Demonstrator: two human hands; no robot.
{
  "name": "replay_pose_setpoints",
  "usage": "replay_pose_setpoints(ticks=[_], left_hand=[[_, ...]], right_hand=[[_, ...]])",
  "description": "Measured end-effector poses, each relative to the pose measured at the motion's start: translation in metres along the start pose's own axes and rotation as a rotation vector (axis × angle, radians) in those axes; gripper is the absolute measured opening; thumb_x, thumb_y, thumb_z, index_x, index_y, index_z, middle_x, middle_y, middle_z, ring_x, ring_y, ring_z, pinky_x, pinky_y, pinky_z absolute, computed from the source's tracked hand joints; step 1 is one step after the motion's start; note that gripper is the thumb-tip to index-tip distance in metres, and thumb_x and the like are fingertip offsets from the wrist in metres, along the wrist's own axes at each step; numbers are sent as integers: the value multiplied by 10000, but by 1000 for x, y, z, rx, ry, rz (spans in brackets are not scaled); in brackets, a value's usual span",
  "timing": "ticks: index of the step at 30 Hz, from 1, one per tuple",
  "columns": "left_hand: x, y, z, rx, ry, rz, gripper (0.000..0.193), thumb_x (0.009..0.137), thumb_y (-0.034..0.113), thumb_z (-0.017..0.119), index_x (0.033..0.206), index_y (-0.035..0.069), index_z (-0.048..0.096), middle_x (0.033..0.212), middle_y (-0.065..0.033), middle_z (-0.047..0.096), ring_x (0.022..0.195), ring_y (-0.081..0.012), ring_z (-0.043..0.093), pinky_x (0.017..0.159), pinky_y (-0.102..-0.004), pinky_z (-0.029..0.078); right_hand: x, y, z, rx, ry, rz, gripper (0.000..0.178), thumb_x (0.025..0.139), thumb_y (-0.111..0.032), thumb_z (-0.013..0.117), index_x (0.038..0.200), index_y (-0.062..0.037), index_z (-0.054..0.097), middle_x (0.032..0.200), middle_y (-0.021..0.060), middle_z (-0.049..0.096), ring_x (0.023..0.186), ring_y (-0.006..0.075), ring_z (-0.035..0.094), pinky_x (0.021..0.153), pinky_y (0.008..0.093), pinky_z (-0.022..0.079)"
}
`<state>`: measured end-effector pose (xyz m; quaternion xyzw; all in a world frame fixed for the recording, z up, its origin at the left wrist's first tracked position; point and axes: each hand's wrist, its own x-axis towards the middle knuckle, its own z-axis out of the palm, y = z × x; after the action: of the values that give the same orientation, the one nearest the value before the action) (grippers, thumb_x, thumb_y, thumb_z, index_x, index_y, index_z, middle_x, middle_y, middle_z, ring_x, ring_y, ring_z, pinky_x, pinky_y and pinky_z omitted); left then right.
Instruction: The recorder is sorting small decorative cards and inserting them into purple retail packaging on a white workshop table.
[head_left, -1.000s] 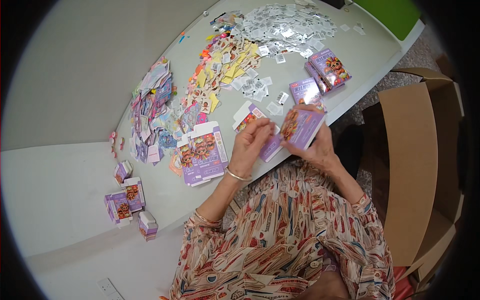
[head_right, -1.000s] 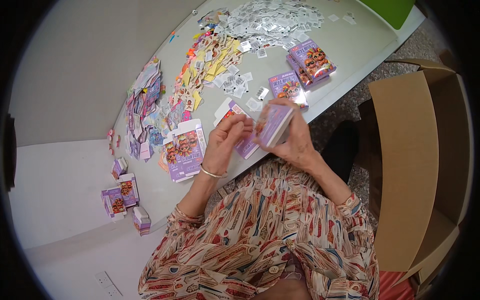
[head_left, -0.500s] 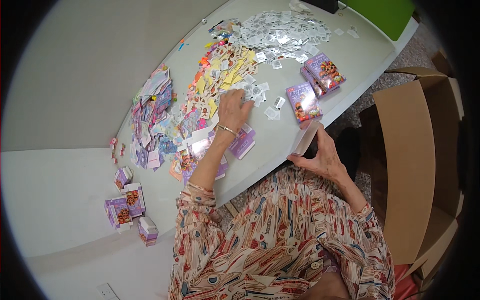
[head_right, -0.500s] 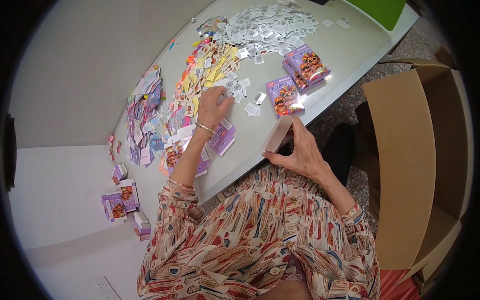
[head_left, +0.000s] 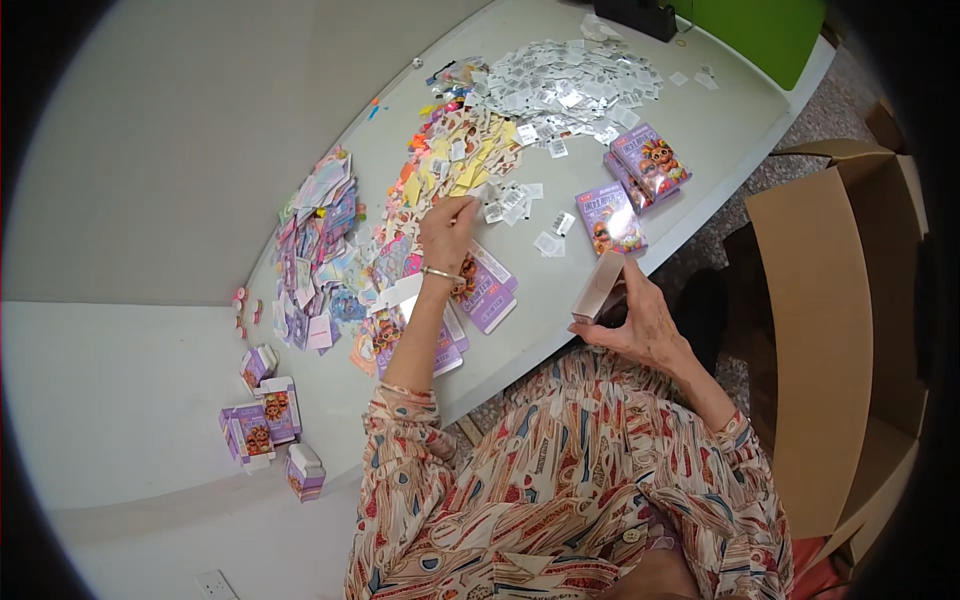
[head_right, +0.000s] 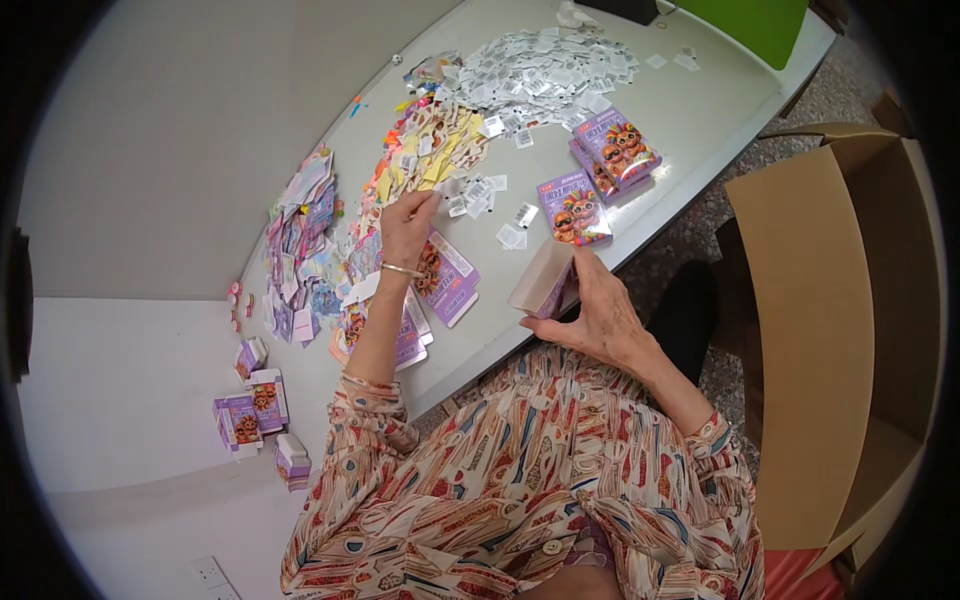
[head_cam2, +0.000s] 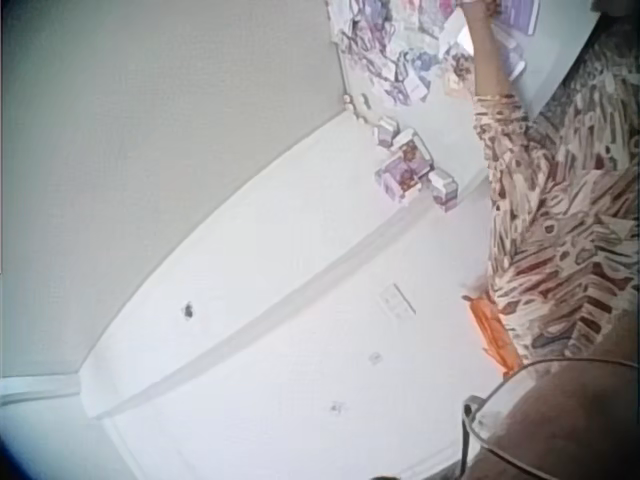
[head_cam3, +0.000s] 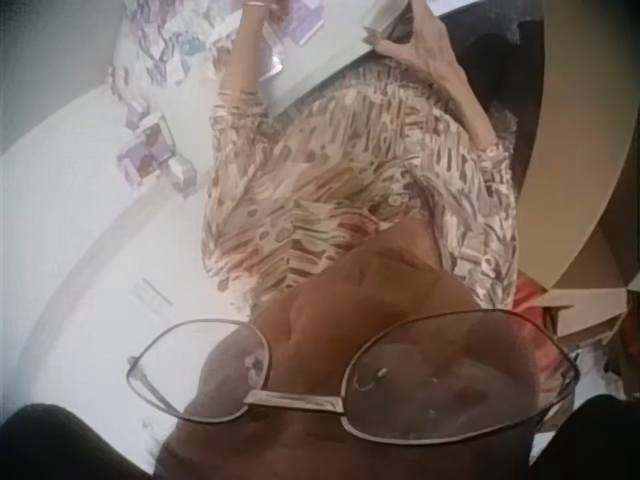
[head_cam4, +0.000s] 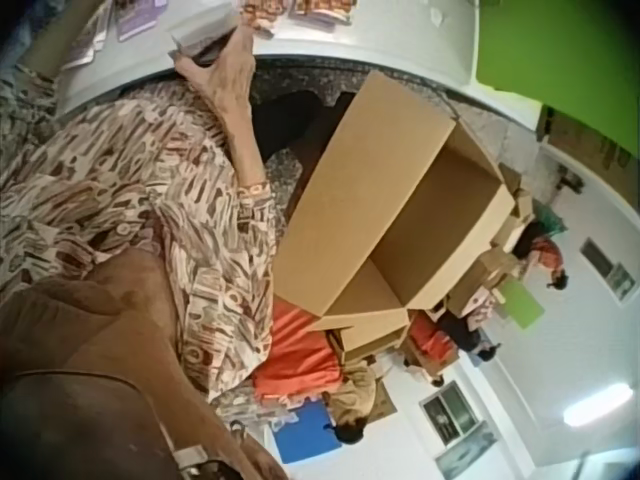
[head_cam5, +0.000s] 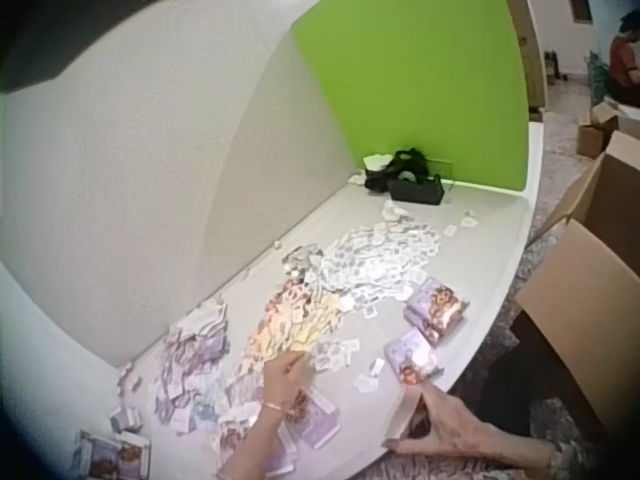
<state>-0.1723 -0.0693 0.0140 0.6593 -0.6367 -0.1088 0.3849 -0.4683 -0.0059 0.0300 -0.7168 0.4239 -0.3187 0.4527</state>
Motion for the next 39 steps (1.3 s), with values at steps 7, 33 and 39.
replay_pose_setpoints(ticks=[7,33,39], left_hand=[[-12,39,-44,-1031,-178,-692,171,919,137,635,1023,2,649,851,-57,659,732,-143,644,633,-265,538],[-47,91,-60,-17,-263,65,146,832,56,663,963,-7,663,789,-117,654,646,-203,614,586,-301,469],[-47,88,-59,-26,-258,10,159,841,46,669,986,-20,678,817,-96,689,671,-116,626,606,-250,485]], right_hand=[[16,-7,22,-255,41,-151,846,650,-347,819,1263,57,400,1123,235,557,1028,348,581,819,400,507],[32,-23,45,-515,-6,-142,668,640,-363,821,1051,3,441,920,160,540,879,360,570,674,429,497],[33,-19,45,-502,9,-149,670,648,-370,818,1058,4,443,914,156,541,872,355,577,673,428,497]])
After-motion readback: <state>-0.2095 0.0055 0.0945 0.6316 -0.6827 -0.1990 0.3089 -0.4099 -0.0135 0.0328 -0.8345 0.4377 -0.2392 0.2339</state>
